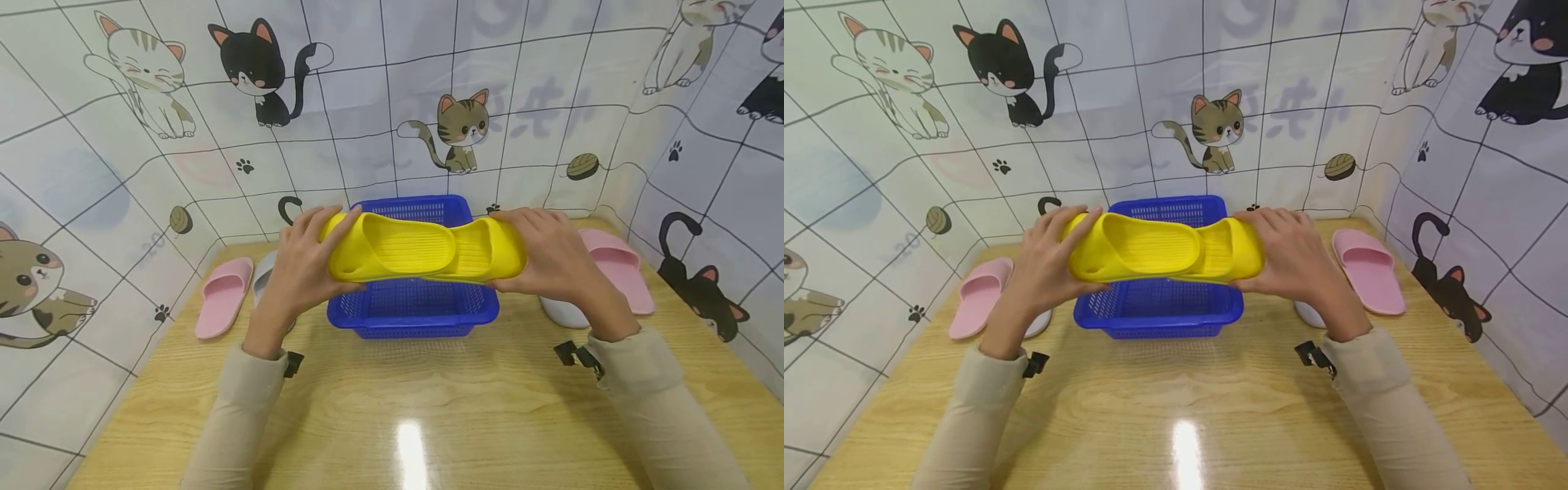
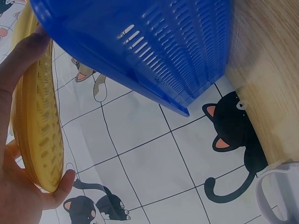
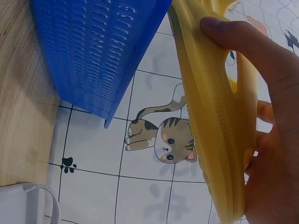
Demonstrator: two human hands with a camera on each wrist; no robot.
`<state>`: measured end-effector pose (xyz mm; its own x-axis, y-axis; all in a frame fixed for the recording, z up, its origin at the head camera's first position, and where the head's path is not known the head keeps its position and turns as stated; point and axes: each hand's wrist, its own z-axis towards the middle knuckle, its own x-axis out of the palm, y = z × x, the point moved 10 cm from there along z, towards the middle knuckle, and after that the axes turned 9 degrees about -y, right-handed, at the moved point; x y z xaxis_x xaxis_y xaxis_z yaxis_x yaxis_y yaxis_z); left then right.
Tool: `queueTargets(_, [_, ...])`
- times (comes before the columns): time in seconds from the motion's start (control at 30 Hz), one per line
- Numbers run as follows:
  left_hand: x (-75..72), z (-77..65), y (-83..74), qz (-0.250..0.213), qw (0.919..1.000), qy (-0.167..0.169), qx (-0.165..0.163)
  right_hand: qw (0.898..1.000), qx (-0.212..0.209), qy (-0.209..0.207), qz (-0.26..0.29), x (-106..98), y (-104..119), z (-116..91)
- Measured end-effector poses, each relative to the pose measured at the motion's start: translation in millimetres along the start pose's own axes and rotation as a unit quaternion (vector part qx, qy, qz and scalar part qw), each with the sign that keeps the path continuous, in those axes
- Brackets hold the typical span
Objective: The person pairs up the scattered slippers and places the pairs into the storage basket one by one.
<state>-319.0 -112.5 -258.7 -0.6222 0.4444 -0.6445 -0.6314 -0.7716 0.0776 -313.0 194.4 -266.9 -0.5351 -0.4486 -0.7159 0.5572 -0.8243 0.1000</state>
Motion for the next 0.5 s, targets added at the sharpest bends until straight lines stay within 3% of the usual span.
queueTargets(0.5, [0.3,0.3,-3.0,0.005,0.9999,0.007,-0.007,1.0,-0.001,0.001,-0.002,-0.7,1.1,-0.2])
